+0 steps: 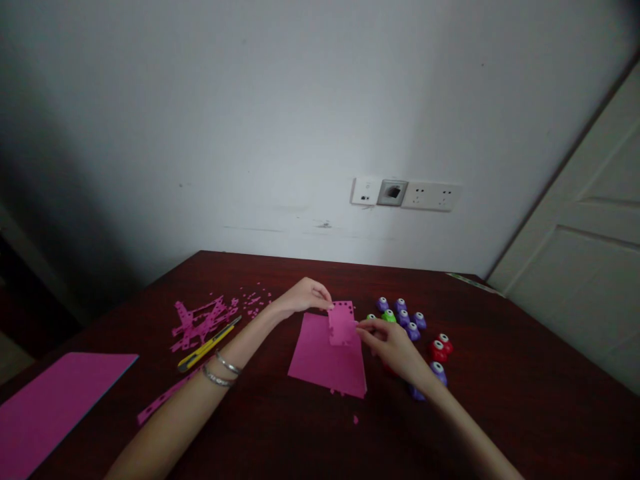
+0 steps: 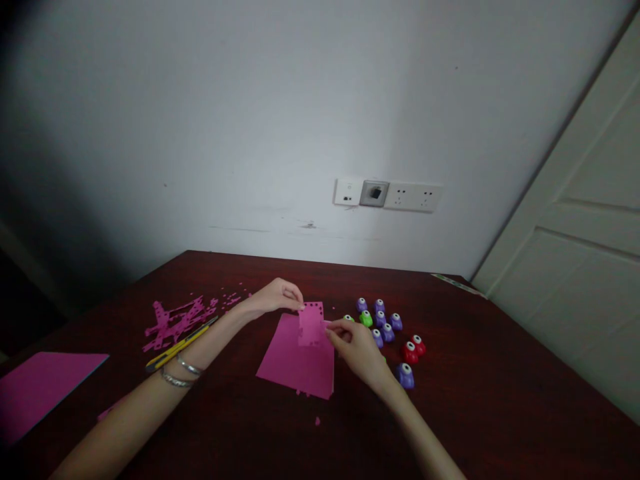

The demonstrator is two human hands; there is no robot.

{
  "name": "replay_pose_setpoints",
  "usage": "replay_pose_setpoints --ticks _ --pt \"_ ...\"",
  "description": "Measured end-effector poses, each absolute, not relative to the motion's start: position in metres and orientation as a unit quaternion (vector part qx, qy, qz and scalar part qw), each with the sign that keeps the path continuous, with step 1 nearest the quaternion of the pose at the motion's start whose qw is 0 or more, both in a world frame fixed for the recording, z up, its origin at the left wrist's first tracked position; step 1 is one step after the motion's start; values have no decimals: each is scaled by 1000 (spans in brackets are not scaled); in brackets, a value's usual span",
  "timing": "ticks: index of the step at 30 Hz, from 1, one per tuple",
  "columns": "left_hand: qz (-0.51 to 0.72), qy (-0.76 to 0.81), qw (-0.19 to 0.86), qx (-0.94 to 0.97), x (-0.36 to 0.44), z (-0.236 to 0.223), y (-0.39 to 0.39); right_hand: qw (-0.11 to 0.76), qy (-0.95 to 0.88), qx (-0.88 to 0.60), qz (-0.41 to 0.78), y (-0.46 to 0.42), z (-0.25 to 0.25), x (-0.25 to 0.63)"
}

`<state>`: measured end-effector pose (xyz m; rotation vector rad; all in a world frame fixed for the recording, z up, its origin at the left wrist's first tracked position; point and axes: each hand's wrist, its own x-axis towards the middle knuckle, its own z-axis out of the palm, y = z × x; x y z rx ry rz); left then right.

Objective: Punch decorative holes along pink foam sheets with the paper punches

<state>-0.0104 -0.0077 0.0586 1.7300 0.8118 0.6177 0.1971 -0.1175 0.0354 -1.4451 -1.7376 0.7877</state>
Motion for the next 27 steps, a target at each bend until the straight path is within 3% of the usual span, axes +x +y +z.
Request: replay_pose_setpoints --ticks 7,27 --pt "256 328 525 743 -18 78 -19 418 -602 -542 412 -118 26 186" --pt "201 316 508 775 -23 79 -24 482 -545 -541 421 -121 37 186"
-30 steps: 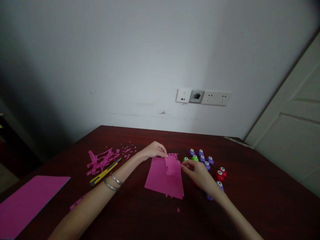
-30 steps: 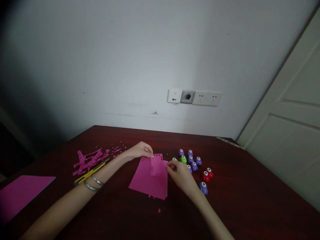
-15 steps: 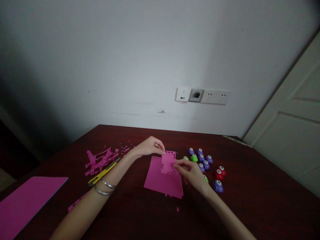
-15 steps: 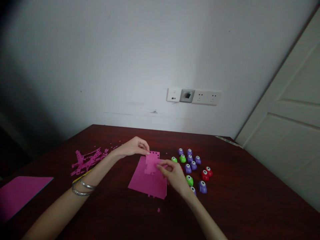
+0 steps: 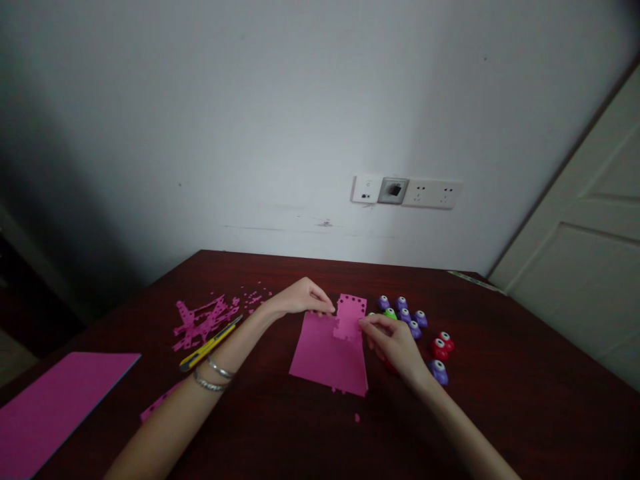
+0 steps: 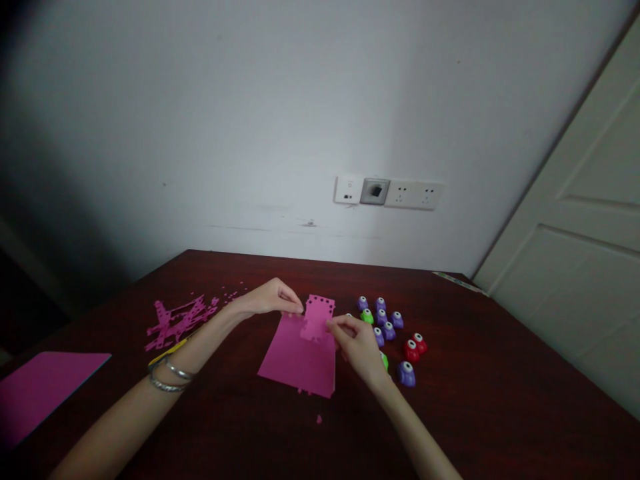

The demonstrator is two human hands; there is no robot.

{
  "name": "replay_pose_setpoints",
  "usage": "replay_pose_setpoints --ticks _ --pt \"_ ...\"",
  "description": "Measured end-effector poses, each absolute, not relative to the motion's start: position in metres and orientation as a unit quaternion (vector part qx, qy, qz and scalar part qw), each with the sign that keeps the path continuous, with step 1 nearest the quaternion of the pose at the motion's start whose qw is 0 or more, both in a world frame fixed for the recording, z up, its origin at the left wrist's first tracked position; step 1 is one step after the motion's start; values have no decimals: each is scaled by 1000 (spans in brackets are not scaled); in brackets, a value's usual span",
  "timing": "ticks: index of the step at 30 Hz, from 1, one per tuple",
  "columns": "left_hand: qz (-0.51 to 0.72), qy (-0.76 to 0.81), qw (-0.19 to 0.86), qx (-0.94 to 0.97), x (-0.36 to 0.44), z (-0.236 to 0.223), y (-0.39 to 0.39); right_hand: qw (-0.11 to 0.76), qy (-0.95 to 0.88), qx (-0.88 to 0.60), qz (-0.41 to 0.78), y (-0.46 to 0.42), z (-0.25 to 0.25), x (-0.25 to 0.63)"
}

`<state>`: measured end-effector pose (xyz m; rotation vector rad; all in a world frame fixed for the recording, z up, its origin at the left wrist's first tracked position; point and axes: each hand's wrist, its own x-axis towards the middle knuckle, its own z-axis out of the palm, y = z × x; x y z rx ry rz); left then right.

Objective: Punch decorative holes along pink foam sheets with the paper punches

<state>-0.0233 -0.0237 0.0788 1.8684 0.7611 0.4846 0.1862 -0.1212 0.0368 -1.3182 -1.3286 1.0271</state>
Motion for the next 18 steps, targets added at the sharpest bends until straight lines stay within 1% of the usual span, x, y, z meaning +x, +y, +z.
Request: replay_pose_setpoints --ticks 18 --pt "212 303 545 752 -13 68 -27 477 -549 -540 424 -123 38 186"
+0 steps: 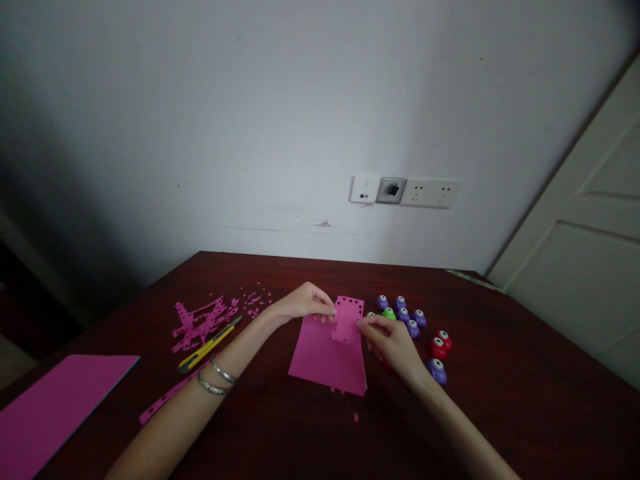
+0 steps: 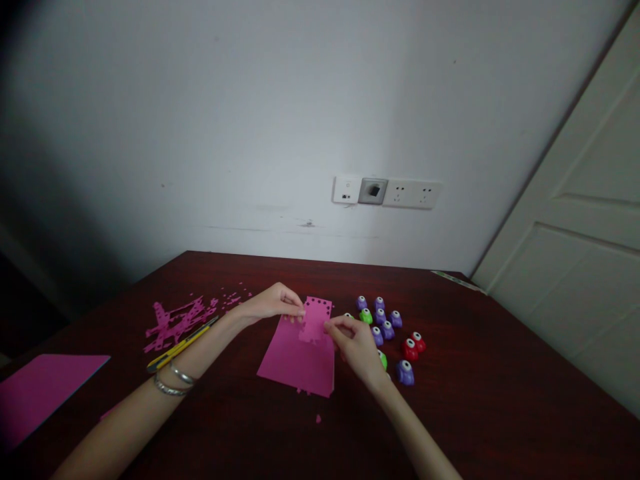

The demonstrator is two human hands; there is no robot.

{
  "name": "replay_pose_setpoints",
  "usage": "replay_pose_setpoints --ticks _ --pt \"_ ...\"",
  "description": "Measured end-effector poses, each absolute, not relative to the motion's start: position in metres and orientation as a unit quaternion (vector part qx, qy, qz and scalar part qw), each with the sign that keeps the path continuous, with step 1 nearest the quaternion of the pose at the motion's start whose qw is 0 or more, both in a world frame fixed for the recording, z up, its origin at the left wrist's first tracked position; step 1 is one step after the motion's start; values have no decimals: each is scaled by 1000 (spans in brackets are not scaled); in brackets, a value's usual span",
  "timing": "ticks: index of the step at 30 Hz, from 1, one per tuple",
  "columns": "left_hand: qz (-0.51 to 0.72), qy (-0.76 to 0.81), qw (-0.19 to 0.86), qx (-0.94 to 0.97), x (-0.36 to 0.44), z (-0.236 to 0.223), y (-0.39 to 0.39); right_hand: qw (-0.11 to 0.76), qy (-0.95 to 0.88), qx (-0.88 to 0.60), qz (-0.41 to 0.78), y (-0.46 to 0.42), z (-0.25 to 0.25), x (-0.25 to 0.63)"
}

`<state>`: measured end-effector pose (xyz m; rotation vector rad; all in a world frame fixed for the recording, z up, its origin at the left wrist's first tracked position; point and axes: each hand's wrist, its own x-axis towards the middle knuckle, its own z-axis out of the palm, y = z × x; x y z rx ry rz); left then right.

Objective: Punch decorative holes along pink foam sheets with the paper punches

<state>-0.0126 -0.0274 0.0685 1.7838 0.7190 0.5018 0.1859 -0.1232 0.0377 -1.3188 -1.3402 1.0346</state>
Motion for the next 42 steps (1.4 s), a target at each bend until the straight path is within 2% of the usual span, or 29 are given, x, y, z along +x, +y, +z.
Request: replay_pose_setpoints --ticks 42 --pt "216 318 543 747 -14 62 -25 471 -575 -537 398 -126 43 182"
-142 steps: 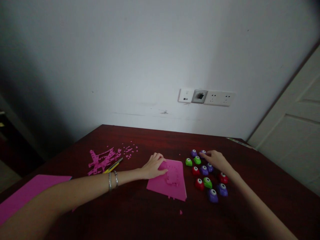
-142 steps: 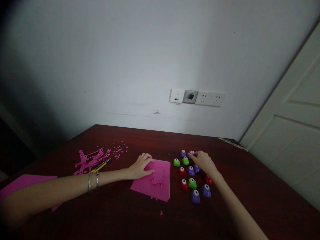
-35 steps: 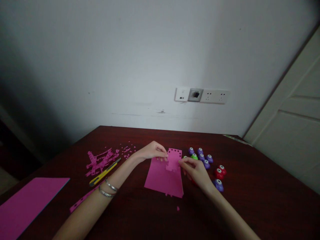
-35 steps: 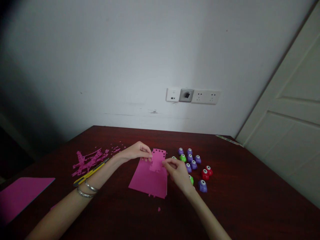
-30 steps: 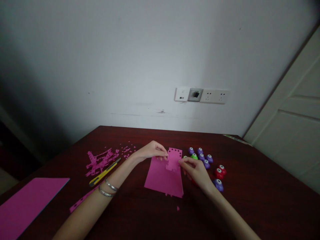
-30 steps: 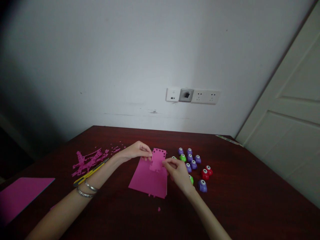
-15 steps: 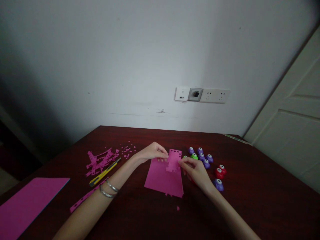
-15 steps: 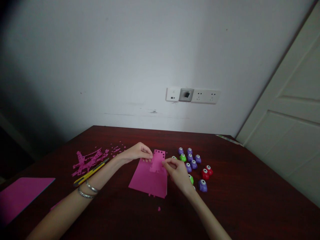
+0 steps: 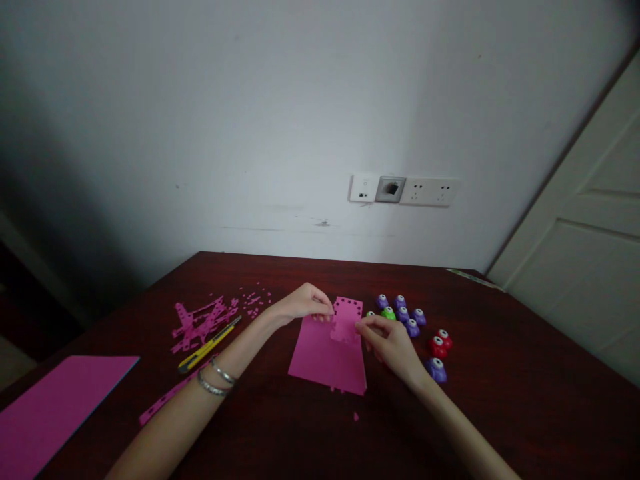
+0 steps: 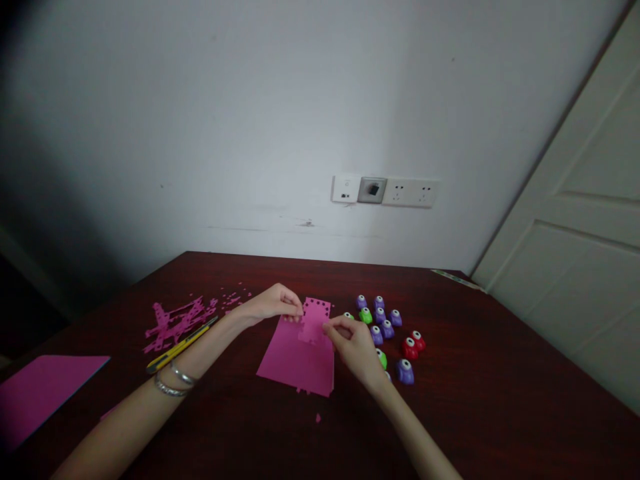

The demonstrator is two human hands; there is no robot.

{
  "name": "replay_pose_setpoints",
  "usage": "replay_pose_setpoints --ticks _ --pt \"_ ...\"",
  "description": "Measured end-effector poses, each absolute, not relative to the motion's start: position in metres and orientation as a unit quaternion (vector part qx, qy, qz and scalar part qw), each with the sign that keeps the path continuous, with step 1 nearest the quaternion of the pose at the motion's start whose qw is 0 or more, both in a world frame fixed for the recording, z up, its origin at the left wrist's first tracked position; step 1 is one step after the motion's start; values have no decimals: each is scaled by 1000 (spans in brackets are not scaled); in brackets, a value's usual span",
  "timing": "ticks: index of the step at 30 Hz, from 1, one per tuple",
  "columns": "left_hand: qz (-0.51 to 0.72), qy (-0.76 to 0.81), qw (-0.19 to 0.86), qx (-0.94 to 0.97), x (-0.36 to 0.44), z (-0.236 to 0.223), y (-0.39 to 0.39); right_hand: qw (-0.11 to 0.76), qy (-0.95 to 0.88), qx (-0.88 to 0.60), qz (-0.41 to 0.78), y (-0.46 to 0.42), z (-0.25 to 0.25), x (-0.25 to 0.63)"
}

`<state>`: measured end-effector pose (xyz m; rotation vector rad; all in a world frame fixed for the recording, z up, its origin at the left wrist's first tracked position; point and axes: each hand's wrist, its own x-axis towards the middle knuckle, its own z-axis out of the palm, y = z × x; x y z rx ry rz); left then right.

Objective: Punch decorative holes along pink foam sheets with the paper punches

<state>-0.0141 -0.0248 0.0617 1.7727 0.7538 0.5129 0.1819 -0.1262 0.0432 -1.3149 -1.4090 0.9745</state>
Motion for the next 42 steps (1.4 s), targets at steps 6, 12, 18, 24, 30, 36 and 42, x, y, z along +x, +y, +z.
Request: replay_pose_setpoints --ticks 6,12,18,24,30,36,42 --pt "226 361 521 740 -14 61 -22 474 -569 -538 402 -125 41 185" --pt "167 476 344 792 -51 80 -2 470 -561 -546 408 -121 34 191" --pt "9 713 178 679 -137 97 26 465 -570 -535 416 -121 31 189" --pt "-54 692 284 661 -168 80 25 461 -573 -536 416 -122 31 184" --pt "45 575 308 757 -149 87 24 452 -566 -544 423 -122 30 184" --pt "103 328 490 801 -65 93 -12 464 -568 -532 425 -122 28 182" --pt "201 294 508 784 -5 72 -42 470 -566 -530 422 -121 28 182"
